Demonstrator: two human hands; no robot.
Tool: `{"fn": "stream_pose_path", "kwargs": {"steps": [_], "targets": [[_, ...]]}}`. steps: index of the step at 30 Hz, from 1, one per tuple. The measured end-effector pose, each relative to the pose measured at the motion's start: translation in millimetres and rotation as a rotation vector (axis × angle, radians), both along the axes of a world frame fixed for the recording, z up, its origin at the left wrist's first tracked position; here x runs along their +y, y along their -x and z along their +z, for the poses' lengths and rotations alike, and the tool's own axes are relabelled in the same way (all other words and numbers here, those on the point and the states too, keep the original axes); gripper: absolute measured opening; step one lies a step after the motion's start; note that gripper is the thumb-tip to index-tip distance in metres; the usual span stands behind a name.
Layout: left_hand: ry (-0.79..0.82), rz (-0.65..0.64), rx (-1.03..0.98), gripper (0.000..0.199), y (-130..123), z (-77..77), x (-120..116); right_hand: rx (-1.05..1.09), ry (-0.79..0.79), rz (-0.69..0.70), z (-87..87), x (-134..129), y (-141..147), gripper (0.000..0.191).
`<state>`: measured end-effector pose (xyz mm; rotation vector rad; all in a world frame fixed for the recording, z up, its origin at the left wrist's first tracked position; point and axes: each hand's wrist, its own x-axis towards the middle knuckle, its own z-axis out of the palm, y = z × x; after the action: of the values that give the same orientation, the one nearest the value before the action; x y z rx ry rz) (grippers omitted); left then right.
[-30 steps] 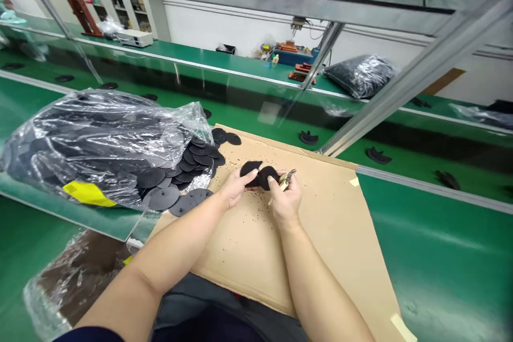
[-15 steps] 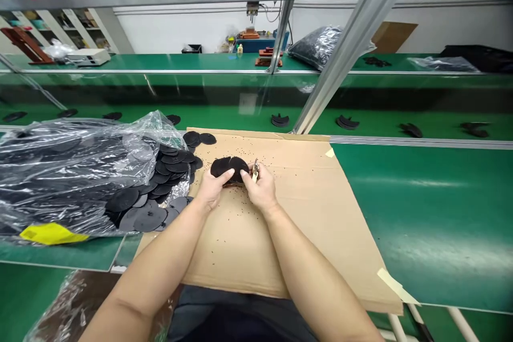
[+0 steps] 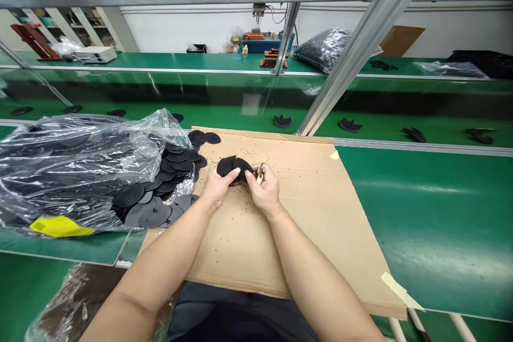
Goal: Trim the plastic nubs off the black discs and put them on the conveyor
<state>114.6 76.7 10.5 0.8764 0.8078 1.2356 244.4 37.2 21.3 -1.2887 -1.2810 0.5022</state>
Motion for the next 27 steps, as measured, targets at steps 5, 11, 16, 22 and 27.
{"fn": "stream_pose_path", "kwargs": {"steps": [5,11,16,22,27], "targets": [[-0.059,-0.089,-0.031,0.040,1.6,3.5,-2.8,0.012,0.049,0.010,-1.5,1.7,-1.0,0.016],[-0.052,-0.117,-0.052,0.043,2.5,5.0,-3.4,0.017,0.072,0.011,-1.9,2.9,-1.9,0.017],[-0.072,-0.117,-0.045,0.043,1.9,6.7,-4.3,0.023,0.076,0.022,-2.9,3.2,-1.5,0.017],[-0.040,-0.070,-0.033,0.040,0.9,6.8,-4.7,0.068,0.073,0.035,-4.0,3.6,0.3,0.017],[-0.042,-0.056,-0.030,0.041,0.4,6.5,-4.8,0.099,0.132,0.029,-2.7,2.8,1.8,0.022]]}}
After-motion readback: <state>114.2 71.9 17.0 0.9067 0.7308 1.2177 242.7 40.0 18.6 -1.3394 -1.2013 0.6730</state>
